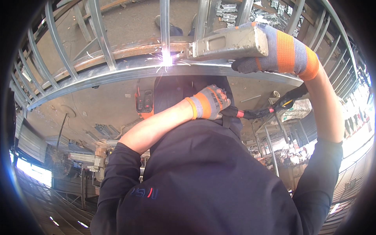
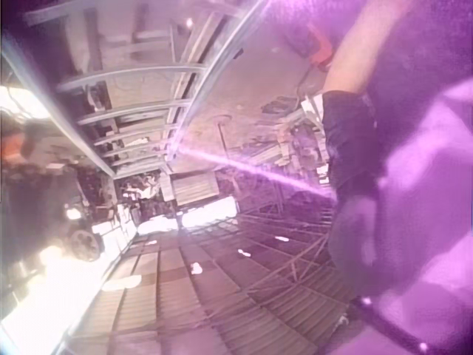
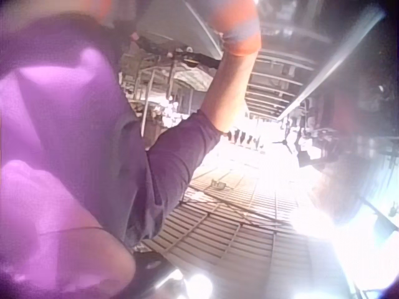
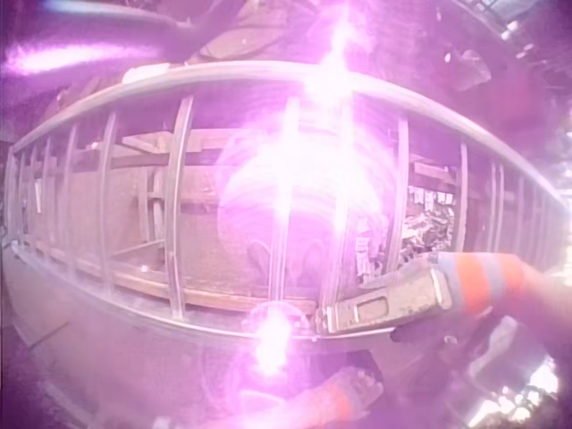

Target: The person welds a metal frame using a handheld welding torch, creating bright sparks along the joints. They reposition the frame and continue welding different sections, then place a metal piece onto the frame and weld it in place.

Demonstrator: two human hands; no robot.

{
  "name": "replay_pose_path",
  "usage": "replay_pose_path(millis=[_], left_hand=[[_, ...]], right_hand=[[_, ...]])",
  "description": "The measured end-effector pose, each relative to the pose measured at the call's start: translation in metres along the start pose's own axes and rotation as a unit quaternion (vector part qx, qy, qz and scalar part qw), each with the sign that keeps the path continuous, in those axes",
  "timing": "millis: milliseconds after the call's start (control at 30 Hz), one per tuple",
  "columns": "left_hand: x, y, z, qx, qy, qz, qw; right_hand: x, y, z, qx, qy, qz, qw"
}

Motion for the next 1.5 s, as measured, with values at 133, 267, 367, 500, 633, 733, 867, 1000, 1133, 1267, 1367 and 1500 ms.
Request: replay_pose_path(millis=[133, 267, 367, 500, 633, 733, 867, 1000, 1133, 1267, 1367, 1500], left_hand=[[0.0, -0.001, 0.002, 0.003, -0.001, 0.004, 1.0], [0.0, -0.005, 0.004, 0.015, -0.001, 0.004, 1.0], [-0.001, -0.003, 0.008, -0.001, -0.006, -0.01, 1.0], [-0.004, -0.003, 0.007, 0.011, -0.009, -0.02, 1.0], [-0.008, -0.002, 0.003, 0.017, -0.018, -0.001, 1.0], [-0.012, -0.005, -0.006, 0.034, -0.015, -0.018, 0.999], [-0.024, -0.004, -0.03, 0.022, -0.011, -0.032, 0.999], [-0.043, 0.0, -0.07, -0.01, -0.002, -0.075, 0.997], [-0.058, 0.0, -0.123, -0.021, 0.033, -0.067, 0.997], [-0.071, 0.006, -0.163, -0.055, 0.036, -0.043, 0.997], [-0.074, 0.014, -0.177, -0.068, 0.038, -0.044, 0.996], [-0.074, 0.021, -0.183, -0.06, 0.037, -0.038, 0.997]], right_hand=[[0.003, -0.002, -0.003, 0.002, 0.036, 0.01, 0.999], [0.003, -0.003, -0.006, 0.003, 0.054, 0.008, 0.999], [0.006, -0.007, -0.008, -0.008, 0.064, 0.017, 0.998], [0.0, -0.019, -0.012, 0.005, 0.03, 0.013, 0.999], [-0.005, -0.025, -0.016, 0.007, 0.025, -0.006, 1.0], [-0.02, -0.022, -0.01, 0.008, -0.042, -0.072, 0.996], [-0.043, -0.015, 0.003, 0.016, -0.047, -0.064, 0.997], [-0.08, -0.009, 0.032, 0.055, -0.043, 0.0, 0.998], [-0.1, 0.01, 0.076, -0.011, 0.092, 0.011, 0.996], [-0.11, 0.029, 0.114, 0.008, 0.133, 0.069, 0.989], [-0.115, 0.038, 0.126, 0.019, 0.104, 0.074, 0.992], [-0.108, 0.051, 0.131, -0.004, 0.127, 0.133, 0.983]])
Point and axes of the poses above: each hand's wrist, its own z-axis towards the middle knuckle, its own y-axis out of the palm, x = y × z, the point moved 8 cm from there along z, towards the middle knuckle, and after that the axes turned 3 degrees about -x, right-handed, at the moved point
